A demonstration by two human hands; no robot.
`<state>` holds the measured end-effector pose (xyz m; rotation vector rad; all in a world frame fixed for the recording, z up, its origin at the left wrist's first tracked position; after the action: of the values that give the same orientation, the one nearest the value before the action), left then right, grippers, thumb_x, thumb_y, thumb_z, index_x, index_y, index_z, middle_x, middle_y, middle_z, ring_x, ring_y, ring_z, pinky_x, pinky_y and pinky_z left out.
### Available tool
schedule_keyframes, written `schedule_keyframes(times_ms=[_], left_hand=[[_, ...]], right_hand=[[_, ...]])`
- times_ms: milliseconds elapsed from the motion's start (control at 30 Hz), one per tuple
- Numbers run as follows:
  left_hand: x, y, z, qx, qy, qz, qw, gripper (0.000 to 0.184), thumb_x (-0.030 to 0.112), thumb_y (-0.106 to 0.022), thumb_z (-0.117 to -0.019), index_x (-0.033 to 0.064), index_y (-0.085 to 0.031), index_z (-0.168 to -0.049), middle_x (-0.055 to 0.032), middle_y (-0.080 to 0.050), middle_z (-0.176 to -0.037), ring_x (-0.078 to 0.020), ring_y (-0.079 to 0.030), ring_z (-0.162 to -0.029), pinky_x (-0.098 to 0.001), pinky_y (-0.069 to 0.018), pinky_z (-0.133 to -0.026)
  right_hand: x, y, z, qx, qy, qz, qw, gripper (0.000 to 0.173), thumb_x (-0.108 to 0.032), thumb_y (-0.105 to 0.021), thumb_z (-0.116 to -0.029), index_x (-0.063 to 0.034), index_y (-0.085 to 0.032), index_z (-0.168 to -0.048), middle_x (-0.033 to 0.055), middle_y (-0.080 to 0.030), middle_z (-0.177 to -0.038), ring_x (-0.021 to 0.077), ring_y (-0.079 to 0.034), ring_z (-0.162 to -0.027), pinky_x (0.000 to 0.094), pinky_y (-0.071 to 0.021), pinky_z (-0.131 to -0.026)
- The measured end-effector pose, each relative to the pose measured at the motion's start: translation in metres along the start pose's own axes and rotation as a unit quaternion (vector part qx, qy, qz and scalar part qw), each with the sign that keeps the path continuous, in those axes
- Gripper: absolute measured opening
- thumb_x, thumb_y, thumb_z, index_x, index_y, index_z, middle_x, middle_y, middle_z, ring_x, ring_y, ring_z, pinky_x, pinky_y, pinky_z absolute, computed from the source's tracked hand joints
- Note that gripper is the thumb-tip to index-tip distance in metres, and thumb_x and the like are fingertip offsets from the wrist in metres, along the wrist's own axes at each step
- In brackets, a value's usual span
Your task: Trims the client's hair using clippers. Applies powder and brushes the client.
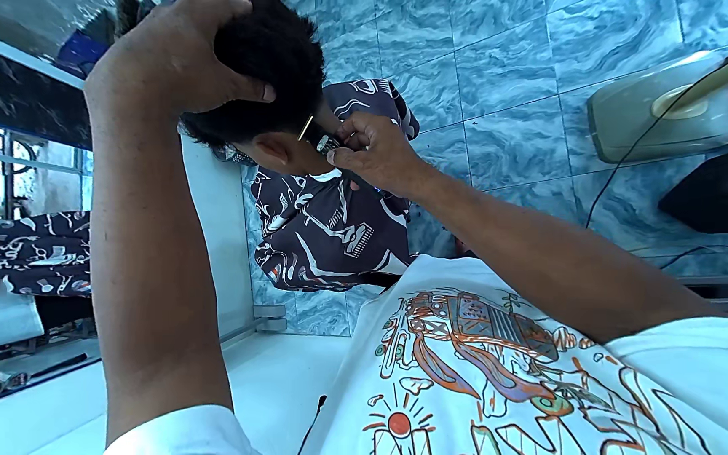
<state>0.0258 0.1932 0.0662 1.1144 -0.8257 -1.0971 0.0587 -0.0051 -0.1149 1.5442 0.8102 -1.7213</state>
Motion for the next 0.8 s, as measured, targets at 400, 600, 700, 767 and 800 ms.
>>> schedule_keyframes(times_ms=[400,600,700,767,800], left_hand=[[-0.007,-0.001,-0.002,-0.004,-0.011,-0.026,1.000,0.091,0.053,-0.080,-0.0819,0.0226,-0.041,-0.158,-0.0166,-0.040,-0.161,-0.0370,-0.041,-0.147,-0.0651,-0.0345,-0.116],[-0.007,0.000,-0.004,-0.007,0.004,-0.022,1.000,0.091,0.051,-0.081,-0.0827,0.0223,-0.040,-0.159,-0.0161,-0.036,-0.164,-0.0364,-0.037,-0.150,-0.0639,-0.0309,-0.119],[-0.008,0.000,-0.004,-0.009,0.004,-0.022,1.000,0.092,0.052,-0.081,-0.0822,0.0230,-0.040,-0.159,-0.0153,-0.037,-0.164,-0.0354,-0.037,-0.150,-0.0629,-0.0310,-0.119],[-0.007,-0.001,-0.005,-0.010,0.004,-0.017,1.000,0.091,0.051,-0.081,-0.0828,0.0229,-0.040,-0.159,-0.0148,-0.038,-0.163,-0.0348,-0.038,-0.149,-0.0627,-0.0316,-0.119],[-0.008,-0.001,-0.005,-0.009,0.002,-0.017,1.000,0.090,0.051,-0.081,-0.0828,0.0228,-0.040,-0.159,-0.0144,-0.039,-0.163,-0.0345,-0.040,-0.148,-0.0628,-0.0325,-0.118]], right_hand=[[-0.003,0.020,-0.005,-0.058,-0.118,-0.009,0.991,0.027,-0.024,-0.070,-0.0987,-0.0007,-0.065,-0.111,0.0147,-0.069,-0.087,0.0207,-0.067,-0.057,0.0352,-0.0594,-0.050],[-0.005,0.023,-0.011,-0.058,-0.092,-0.038,0.993,0.028,-0.024,-0.071,-0.0986,-0.0003,-0.065,-0.113,0.0152,-0.069,-0.088,0.0212,-0.067,-0.058,0.0359,-0.0603,-0.051],[-0.005,0.024,-0.012,-0.061,-0.111,-0.020,0.992,0.026,-0.023,-0.072,-0.0976,0.0001,-0.065,-0.108,0.0150,-0.069,-0.086,0.0212,-0.067,-0.056,0.0361,-0.0596,-0.049],[-0.005,0.025,-0.013,-0.061,-0.100,-0.031,0.993,0.027,-0.023,-0.071,-0.0982,0.0003,-0.065,-0.110,0.0150,-0.069,-0.087,0.0207,-0.067,-0.057,0.0354,-0.0600,-0.051],[-0.005,0.025,-0.014,-0.062,-0.088,-0.040,0.993,0.028,-0.023,-0.071,-0.0985,0.0005,-0.065,-0.113,0.0152,-0.069,-0.089,0.0208,-0.068,-0.059,0.0355,-0.0606,-0.052]])
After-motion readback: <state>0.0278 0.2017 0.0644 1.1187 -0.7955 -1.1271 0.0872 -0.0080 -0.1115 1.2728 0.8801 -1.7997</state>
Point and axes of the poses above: each hand's wrist, its own z-axis away from the middle knuckle, its own y-axis out of the back of the hand, x = y × z, the point moved 4 cm from there along -z, towards the middle knuckle
